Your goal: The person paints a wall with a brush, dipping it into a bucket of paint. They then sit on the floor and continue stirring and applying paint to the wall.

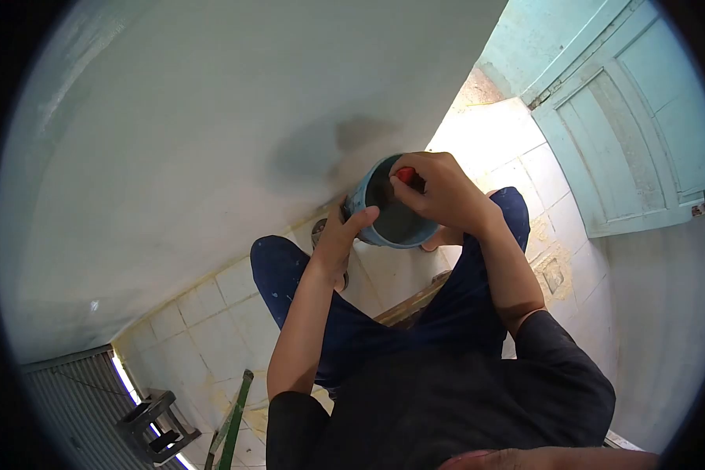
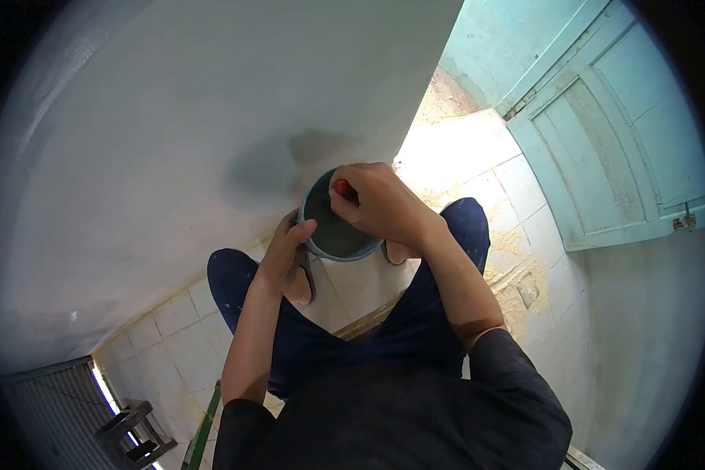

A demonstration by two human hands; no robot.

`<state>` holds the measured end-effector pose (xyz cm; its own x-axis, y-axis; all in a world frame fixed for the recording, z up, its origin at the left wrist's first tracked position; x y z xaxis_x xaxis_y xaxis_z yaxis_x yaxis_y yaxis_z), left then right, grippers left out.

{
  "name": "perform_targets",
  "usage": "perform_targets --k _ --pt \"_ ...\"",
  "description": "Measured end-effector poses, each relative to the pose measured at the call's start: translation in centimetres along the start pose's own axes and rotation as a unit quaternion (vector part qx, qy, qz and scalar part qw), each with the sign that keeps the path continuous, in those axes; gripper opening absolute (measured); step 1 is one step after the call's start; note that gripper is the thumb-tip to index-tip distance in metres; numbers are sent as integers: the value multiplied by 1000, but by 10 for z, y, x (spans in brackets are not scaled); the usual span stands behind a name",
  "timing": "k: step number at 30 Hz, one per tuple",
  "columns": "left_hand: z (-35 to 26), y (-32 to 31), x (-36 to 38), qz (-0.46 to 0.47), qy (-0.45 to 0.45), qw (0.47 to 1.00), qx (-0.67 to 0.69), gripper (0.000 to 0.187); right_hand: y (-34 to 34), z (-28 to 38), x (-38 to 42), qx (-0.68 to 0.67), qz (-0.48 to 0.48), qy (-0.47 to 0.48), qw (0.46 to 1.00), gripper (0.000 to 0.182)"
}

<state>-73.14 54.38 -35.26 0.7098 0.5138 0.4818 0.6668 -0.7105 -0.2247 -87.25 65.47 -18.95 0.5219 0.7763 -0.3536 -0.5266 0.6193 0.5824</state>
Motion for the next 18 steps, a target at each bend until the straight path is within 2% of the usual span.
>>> perform_targets --k 5,8,11,18 --pt "8 2 -8 -6 -7 1000 -4 115 -16 -16 1 40 13 30 999 19" --pt "0 -3 -2 8 6 1000 18 108 -22 -27 3 83 52 -13 995 18" --pt "-3 -8 -1 25 10 999 34 100 -30 -39 8 101 44 -1 994 17" --pt "3 -7 -6 -2 28 999 36 92 -18 -34 8 24 28 -52 998 19"
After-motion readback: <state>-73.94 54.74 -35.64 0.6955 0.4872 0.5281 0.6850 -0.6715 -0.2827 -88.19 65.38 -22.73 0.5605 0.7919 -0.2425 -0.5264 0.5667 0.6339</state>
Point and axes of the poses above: each hand's wrist, its own x-axis away from the middle knuckle, its own y-axis out of the back of the hand, z = x × y, the point moved 6 cm from there along -x, towards the middle knuckle, and after that the axes turned 12 degrees about -z, right-handed, at the moved point
